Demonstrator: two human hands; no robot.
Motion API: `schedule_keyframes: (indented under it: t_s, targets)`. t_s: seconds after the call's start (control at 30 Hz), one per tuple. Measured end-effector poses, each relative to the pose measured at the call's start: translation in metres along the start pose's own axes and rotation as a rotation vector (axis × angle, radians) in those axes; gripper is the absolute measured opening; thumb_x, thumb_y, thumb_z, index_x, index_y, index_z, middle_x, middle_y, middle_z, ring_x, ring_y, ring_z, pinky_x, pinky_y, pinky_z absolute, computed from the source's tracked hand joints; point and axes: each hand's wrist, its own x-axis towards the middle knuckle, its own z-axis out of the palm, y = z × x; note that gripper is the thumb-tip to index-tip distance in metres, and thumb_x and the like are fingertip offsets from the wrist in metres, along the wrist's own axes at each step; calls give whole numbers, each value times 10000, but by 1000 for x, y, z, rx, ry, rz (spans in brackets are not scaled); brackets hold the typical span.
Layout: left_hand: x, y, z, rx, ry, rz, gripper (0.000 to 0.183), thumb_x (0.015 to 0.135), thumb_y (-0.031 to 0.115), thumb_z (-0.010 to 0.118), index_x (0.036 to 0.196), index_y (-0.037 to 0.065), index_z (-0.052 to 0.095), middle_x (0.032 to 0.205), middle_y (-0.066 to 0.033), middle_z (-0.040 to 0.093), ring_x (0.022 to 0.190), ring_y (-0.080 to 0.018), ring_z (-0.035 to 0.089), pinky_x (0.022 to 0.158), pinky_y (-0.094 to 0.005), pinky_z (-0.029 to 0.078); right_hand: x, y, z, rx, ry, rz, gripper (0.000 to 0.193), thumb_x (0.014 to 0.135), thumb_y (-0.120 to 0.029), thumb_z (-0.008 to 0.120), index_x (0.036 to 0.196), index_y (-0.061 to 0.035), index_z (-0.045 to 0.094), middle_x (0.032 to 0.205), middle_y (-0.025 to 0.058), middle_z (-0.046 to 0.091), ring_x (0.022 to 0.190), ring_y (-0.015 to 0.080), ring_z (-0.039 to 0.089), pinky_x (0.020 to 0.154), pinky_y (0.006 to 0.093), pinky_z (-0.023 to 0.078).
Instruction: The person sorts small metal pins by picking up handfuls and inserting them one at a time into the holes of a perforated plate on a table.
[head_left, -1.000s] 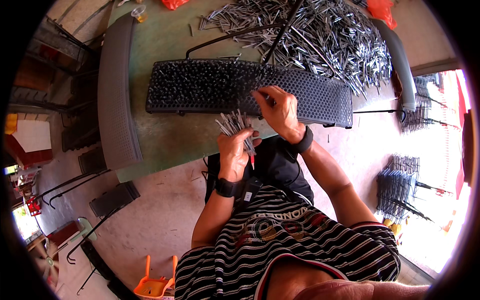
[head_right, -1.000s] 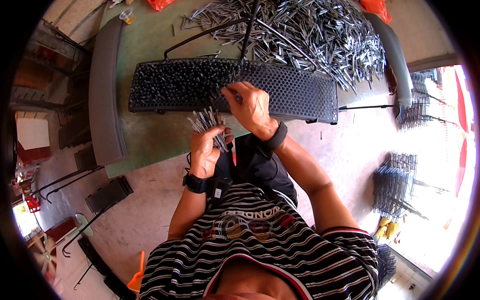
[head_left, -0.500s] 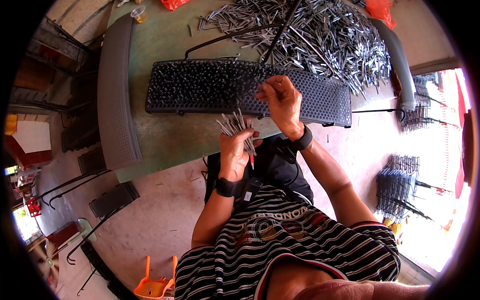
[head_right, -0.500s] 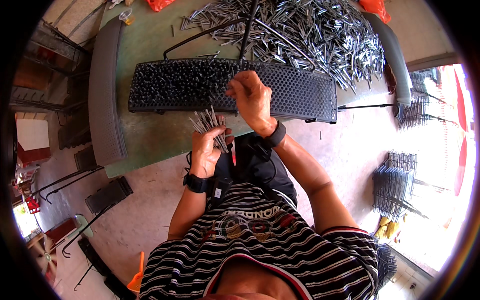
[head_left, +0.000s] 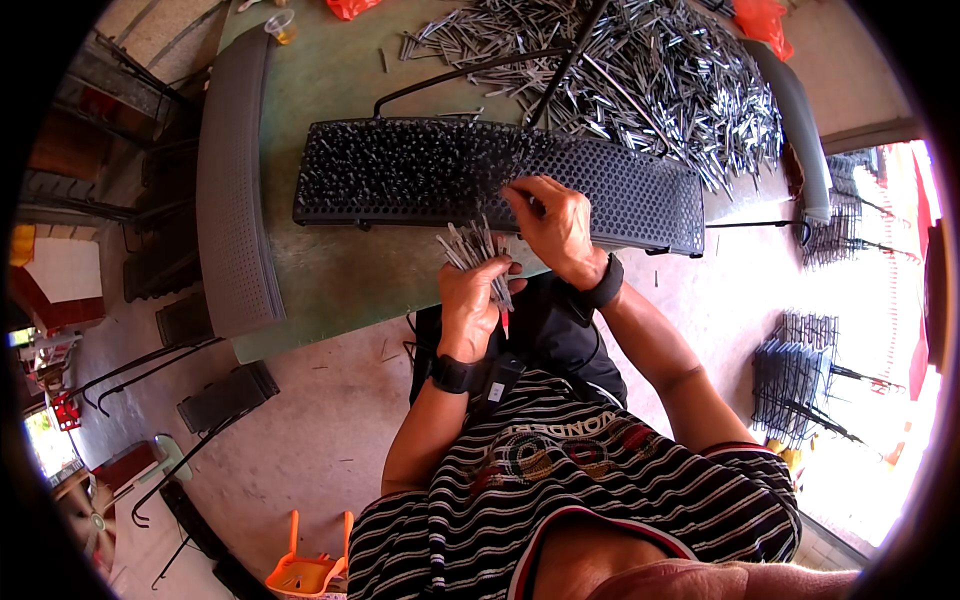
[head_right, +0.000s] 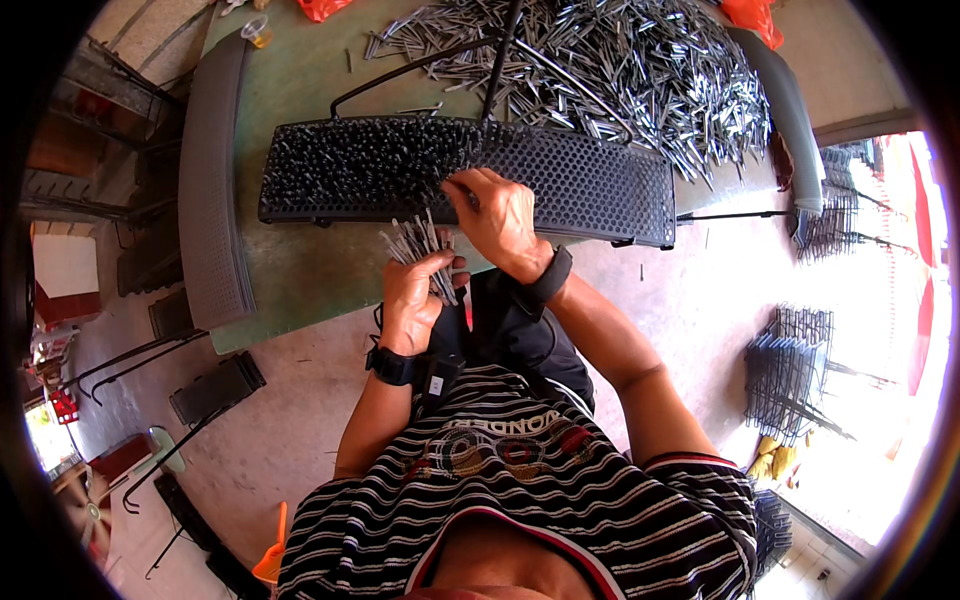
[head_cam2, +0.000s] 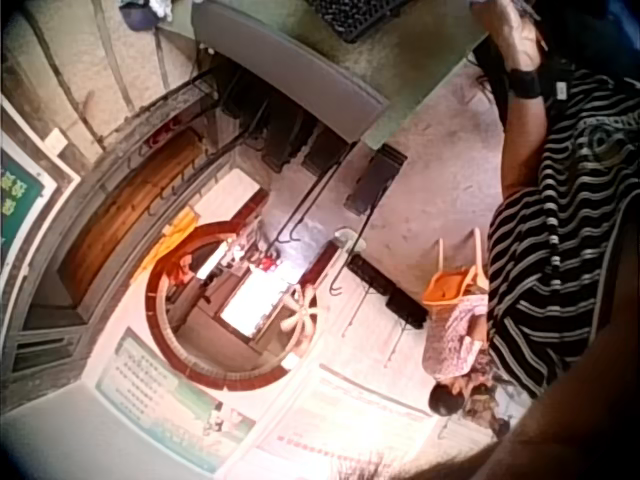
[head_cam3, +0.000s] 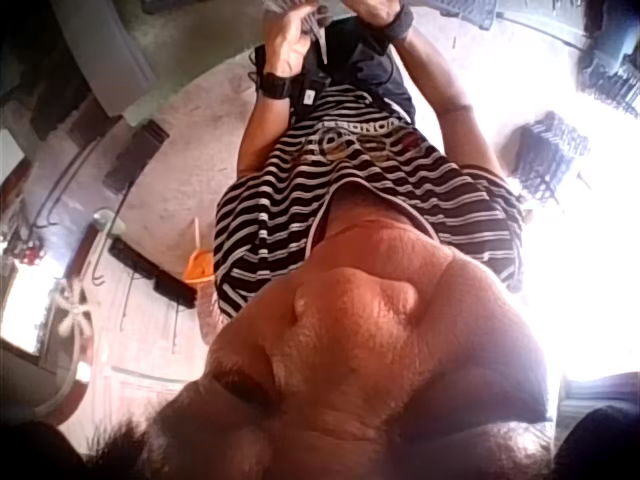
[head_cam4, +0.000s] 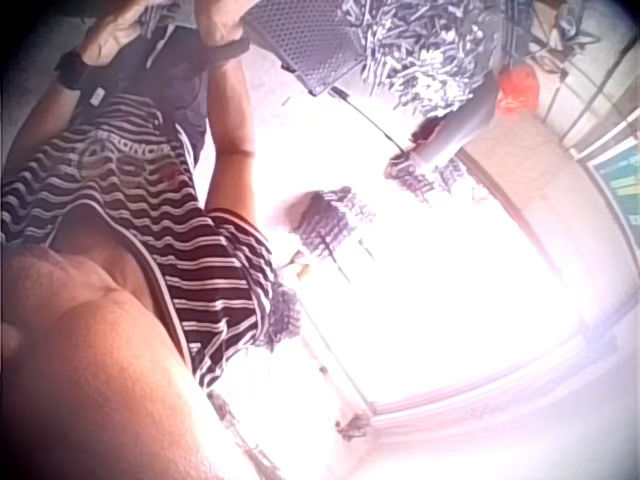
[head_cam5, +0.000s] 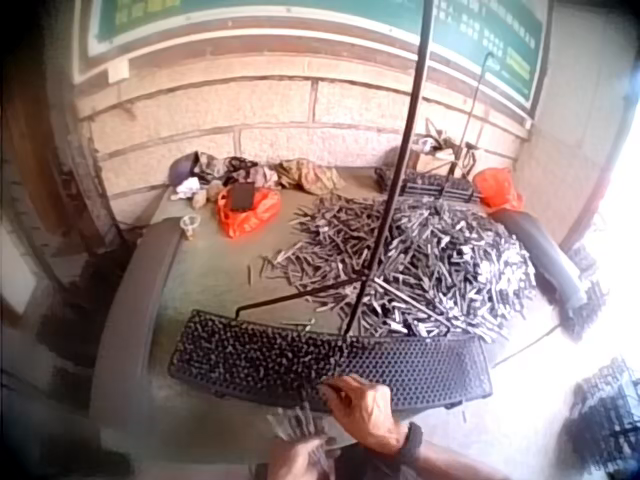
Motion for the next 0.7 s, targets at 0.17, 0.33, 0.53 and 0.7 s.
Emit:
schedule_keyframes:
  t_s: [0.17,0.33,0.53,0.7]
  targets:
    - [-2,-1,6,-9,-89,-35,218,730,-85,602,926,10,588,819,-78,610,625,-207,620,486,-328,536,3,15,-3,358,-329,187,127,784,-101,637,793,25,628,628,98,636,506,116,586,467,260,449]
    - [6,-10,-6,1,-68,-45,219,749,-52,614,960,9,608,832,-83,626,652,-198,629,526,-324,544,11,3,-9,615,-42,398,84,837,-65,581,834,19,588,654,55,639,520,94,597,478,209,459]
    - [2,-4,-5,19,4,-41,193,761,-33,615,952,1,608,823,-84,618,664,-200,622,542,-324,538,3,5,11,535,94,180,57,861,-35,548,907,-9,526,701,76,638,617,126,655,496,225,482]
    - [2,-3,-7,3,15,-23,178,771,-30,608,945,6,603,828,-87,614,673,-203,619,544,-323,537,1,6,17,338,27,86,48,855,-14,554,901,-12,540,739,82,644,641,132,659,545,223,504]
